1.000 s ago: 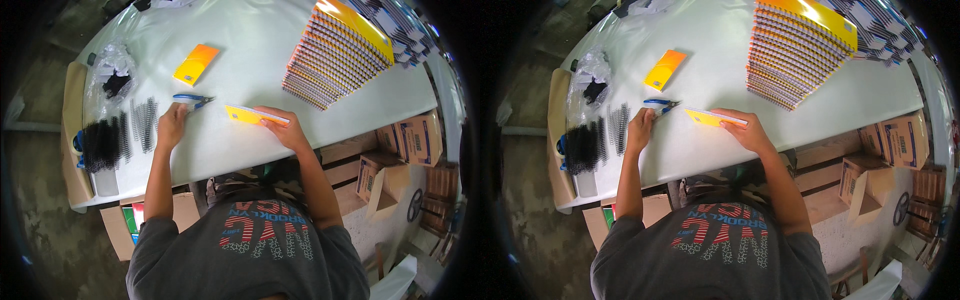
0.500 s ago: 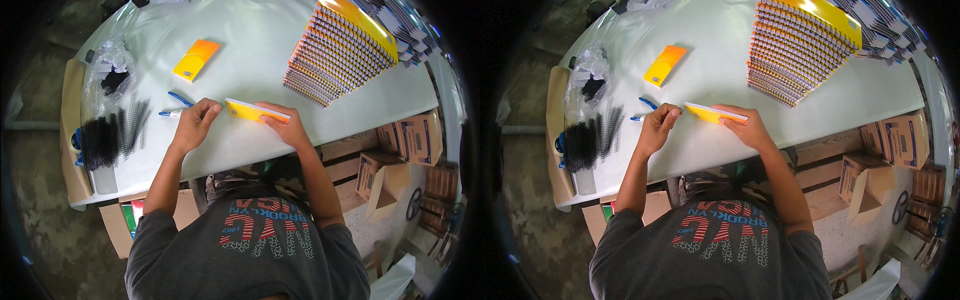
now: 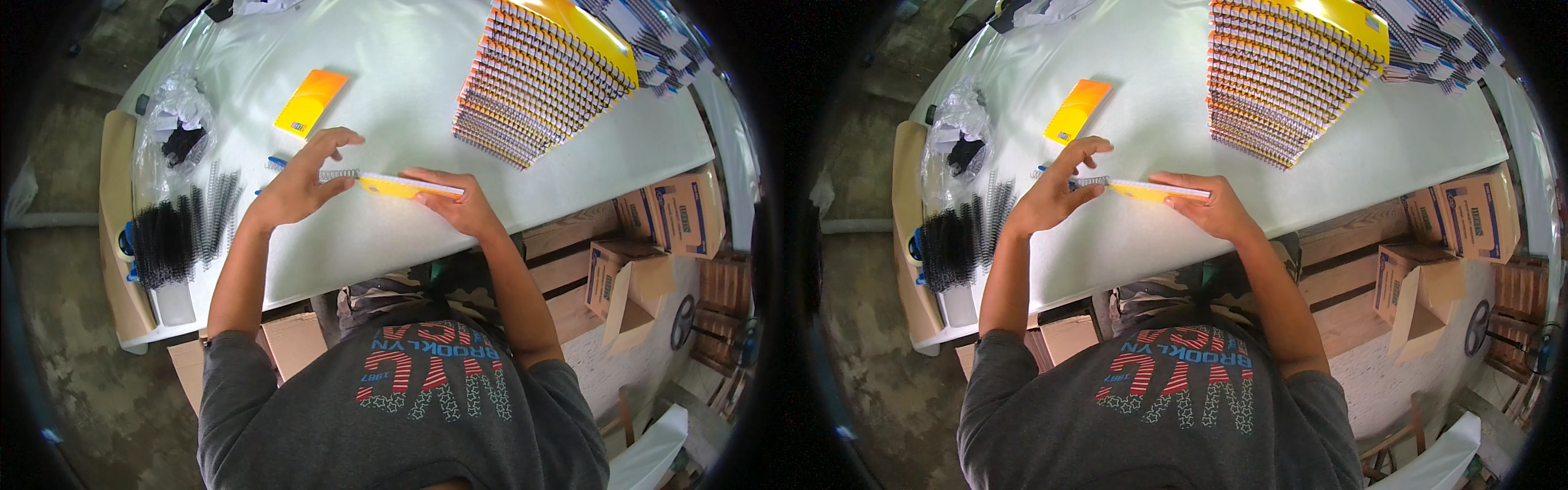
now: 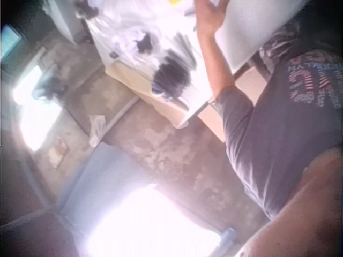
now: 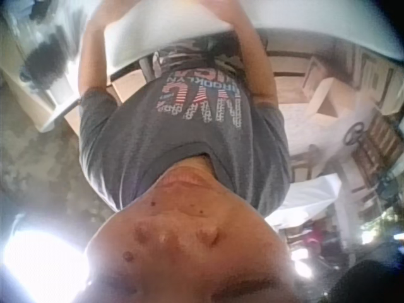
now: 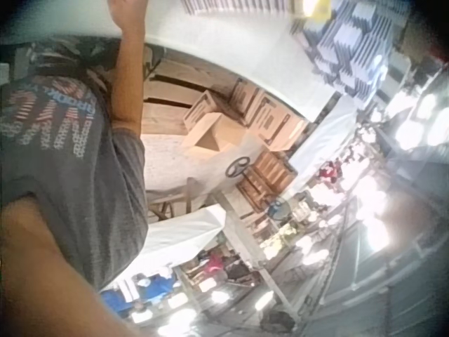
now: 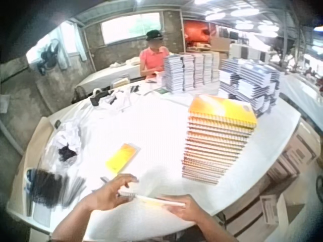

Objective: The person inserts a spiral coil into a notebook, trims the excess coil using pliers, and places the notebook onto a stack.

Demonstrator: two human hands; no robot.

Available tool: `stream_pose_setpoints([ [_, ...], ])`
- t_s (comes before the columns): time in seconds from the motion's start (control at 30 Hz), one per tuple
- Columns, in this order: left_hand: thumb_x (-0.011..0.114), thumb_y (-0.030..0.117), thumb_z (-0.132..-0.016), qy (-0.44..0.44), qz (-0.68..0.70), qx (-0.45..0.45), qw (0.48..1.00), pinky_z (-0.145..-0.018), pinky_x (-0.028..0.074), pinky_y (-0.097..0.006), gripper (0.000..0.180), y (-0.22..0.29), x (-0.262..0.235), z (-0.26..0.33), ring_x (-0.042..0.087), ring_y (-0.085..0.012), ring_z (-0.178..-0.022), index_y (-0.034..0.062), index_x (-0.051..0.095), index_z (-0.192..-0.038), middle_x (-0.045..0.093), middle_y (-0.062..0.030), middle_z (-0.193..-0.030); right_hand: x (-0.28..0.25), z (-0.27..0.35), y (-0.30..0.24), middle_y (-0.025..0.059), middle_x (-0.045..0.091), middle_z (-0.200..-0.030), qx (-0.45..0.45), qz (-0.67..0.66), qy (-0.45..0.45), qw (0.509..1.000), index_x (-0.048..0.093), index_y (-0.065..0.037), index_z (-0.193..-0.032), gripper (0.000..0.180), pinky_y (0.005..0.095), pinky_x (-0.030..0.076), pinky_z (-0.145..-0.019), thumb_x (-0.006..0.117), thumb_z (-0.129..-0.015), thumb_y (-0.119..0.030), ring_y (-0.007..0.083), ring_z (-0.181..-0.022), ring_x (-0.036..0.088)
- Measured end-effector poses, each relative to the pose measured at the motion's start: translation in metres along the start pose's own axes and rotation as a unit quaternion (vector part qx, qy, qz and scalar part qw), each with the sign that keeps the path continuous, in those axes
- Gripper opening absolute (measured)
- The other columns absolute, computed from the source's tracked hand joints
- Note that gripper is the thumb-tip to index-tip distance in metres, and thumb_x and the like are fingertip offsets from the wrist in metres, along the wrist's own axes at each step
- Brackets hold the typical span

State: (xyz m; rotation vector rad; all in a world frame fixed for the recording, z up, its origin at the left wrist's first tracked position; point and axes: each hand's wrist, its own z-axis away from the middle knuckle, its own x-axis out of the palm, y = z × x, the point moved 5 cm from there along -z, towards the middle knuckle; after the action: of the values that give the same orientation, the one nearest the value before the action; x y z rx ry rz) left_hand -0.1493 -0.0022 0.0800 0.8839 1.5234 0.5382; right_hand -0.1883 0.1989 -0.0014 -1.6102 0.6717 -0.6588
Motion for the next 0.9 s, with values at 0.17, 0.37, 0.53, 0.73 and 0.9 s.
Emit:
stream_pose_setpoints([
  [0.17, 0.066, 0.012, -0.079, -0.168, -0.17, -0.107, 0.965, -0.084, 0.042, -0.034, 0.03, 0.01, 0.006, -0.006, 0.054, -0.0211, -0.102, 0.0073, 0.056, -0.106, 0.055, -0.0073, -0.113, -0.003, 0.001, 0.007, 0.0085, 0.068, -0.101, 0.04, 0.035, -0.013, 0.999, 0.062, -0.004, -0.112, 0.027, 0.0237, 0.047, -0.078, 0.058, -0.085, -0.003, 0.0092, -0.085, 0.059],
  [0.37, 0.068, 0.018, -0.076, -0.153, -0.342, 0.091, 0.923, -0.086, 0.041, -0.037, 0.028, 0.027, 0.018, -0.006, 0.056, -0.0268, -0.093, 0.0083, 0.058, -0.101, 0.059, -0.0064, -0.097, -0.001, 0.002, 0.001, 0.0119, 0.067, -0.1, -0.031, 0.085, -0.006, 0.996, 0.062, -0.006, -0.113, 0.029, 0.0262, 0.048, -0.077, 0.057, -0.085, -0.004, 0.0145, -0.08, 0.061],
  [0.53, 0.072, 0.021, -0.071, -0.073, -0.398, 0.07, 0.912, -0.088, 0.04, -0.037, 0.035, 0.037, 0.02, -0.005, 0.056, -0.0234, -0.094, 0.0096, 0.057, -0.1, 0.059, -0.0047, -0.099, 0.0, 0.003, 0.0, 0.0138, 0.067, -0.099, -0.068, 0.108, -0.012, 0.992, 0.062, -0.007, -0.113, 0.031, 0.0275, 0.048, -0.076, 0.056, -0.083, -0.002, 0.0197, -0.078, 0.062],
  [0.73, 0.076, 0.032, -0.065, -0.083, -0.436, 0.045, 0.895, -0.098, 0.031, -0.045, 0.068, 0.046, 0.026, -0.007, 0.042, -0.0328, -0.117, 0.0096, 0.048, -0.122, 0.044, -0.0154, -0.126, 0.005, 0.011, -0.001, 0.0145, 0.066, -0.101, -0.055, 0.106, -0.003, 0.993, 0.062, -0.007, -0.113, 0.031, 0.0278, 0.048, -0.076, 0.056, -0.084, -0.002, 0.0206, -0.081, 0.063],
  [0.9, 0.066, 0.065, -0.062, 0.036, -0.376, 0.131, 0.917, -0.102, 0.004, -0.066, 0.111, 0.0, 0.083, 0.064, 0.01, -0.0544, -0.13, -0.0093, 0.026, -0.134, 0.014, -0.0366, -0.141, 0.019, 0.033, -0.018, 0.0152, 0.065, -0.103, -0.089, 0.09, 0.062, 0.99, 0.061, -0.005, -0.113, 0.029, 0.0267, 0.048, -0.078, 0.056, -0.084, -0.003, 0.0208, -0.089, 0.065],
])
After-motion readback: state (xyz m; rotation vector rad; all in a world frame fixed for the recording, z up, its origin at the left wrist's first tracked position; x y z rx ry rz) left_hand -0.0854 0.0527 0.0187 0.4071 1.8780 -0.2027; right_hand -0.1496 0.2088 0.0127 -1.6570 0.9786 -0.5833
